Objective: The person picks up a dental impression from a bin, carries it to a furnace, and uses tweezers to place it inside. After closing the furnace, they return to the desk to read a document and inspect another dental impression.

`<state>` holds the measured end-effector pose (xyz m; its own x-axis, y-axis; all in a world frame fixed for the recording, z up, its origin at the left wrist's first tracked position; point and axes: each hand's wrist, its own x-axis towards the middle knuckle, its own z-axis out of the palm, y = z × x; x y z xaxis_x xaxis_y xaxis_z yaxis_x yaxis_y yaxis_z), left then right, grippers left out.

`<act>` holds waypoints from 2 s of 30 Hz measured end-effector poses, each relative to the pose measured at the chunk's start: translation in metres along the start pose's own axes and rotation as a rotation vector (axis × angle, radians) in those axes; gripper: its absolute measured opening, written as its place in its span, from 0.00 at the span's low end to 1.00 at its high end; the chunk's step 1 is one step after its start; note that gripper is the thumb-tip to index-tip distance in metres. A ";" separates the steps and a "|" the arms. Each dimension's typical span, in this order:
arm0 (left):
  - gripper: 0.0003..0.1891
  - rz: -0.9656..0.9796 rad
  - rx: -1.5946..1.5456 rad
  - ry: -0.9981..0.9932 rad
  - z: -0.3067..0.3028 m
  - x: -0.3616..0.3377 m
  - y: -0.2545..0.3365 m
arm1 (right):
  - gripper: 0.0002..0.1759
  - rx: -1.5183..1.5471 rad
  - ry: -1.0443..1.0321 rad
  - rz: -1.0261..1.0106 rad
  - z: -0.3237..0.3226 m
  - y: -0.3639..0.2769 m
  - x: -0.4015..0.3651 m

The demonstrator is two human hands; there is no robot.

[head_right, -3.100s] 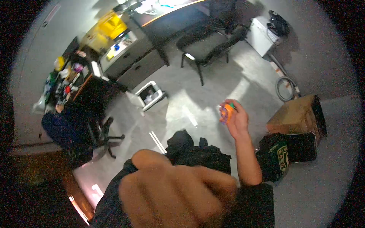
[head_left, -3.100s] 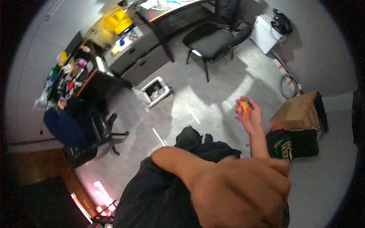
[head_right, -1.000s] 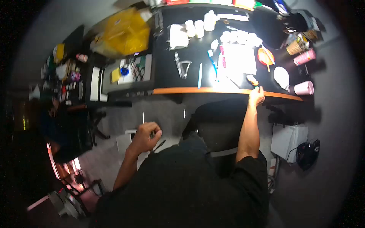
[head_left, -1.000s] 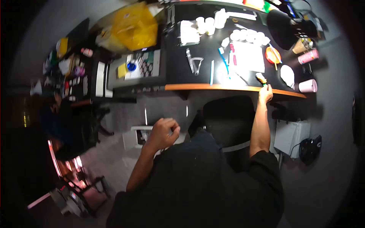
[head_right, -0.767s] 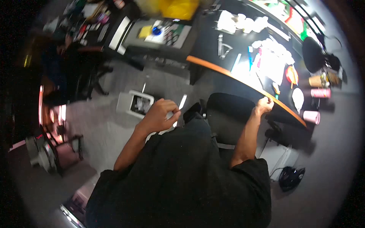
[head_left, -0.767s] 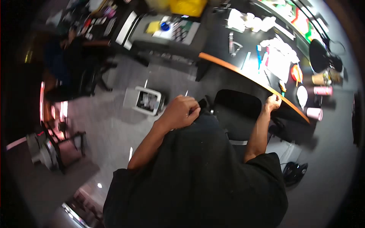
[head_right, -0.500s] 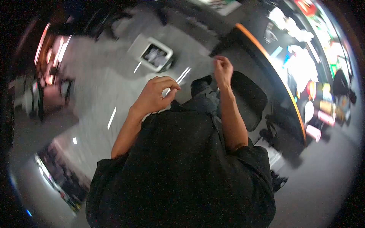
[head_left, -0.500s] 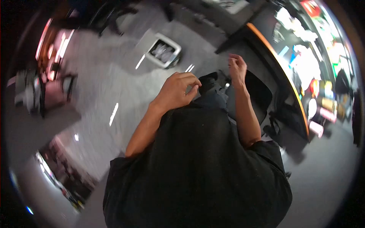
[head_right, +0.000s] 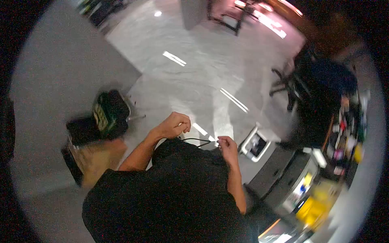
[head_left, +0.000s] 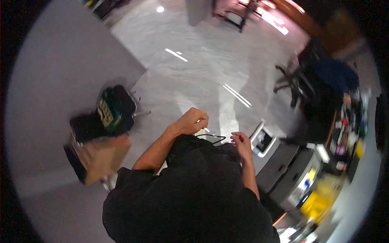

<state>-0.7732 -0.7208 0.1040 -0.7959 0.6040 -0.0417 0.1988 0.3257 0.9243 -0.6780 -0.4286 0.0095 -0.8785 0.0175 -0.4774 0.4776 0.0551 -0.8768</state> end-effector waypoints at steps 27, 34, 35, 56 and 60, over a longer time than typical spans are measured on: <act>0.25 -0.521 0.259 0.390 -0.263 0.430 -0.057 | 0.33 -0.375 -0.405 -0.227 -0.083 -0.386 0.527; 0.59 -0.111 -0.057 0.499 -0.293 0.610 -0.098 | 0.76 -0.316 -0.482 -0.328 -0.134 -0.461 0.652; 0.58 -0.103 -0.117 0.420 -0.303 0.640 -0.108 | 0.76 -0.289 -0.455 -0.320 -0.143 -0.464 0.669; 0.11 0.102 0.358 -0.169 -0.327 1.313 -0.077 | 0.16 -0.017 0.091 -0.019 -0.494 -0.615 1.071; 0.10 0.039 0.299 -0.094 -0.319 1.390 -0.085 | 0.16 -0.160 0.045 -0.171 -0.586 -0.671 1.161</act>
<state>-2.0788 -0.1411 0.0880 -0.7306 0.6805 -0.0566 0.3983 0.4920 0.7741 -2.0248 0.1401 0.0766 -0.9476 0.0389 -0.3170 0.3176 0.2187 -0.9227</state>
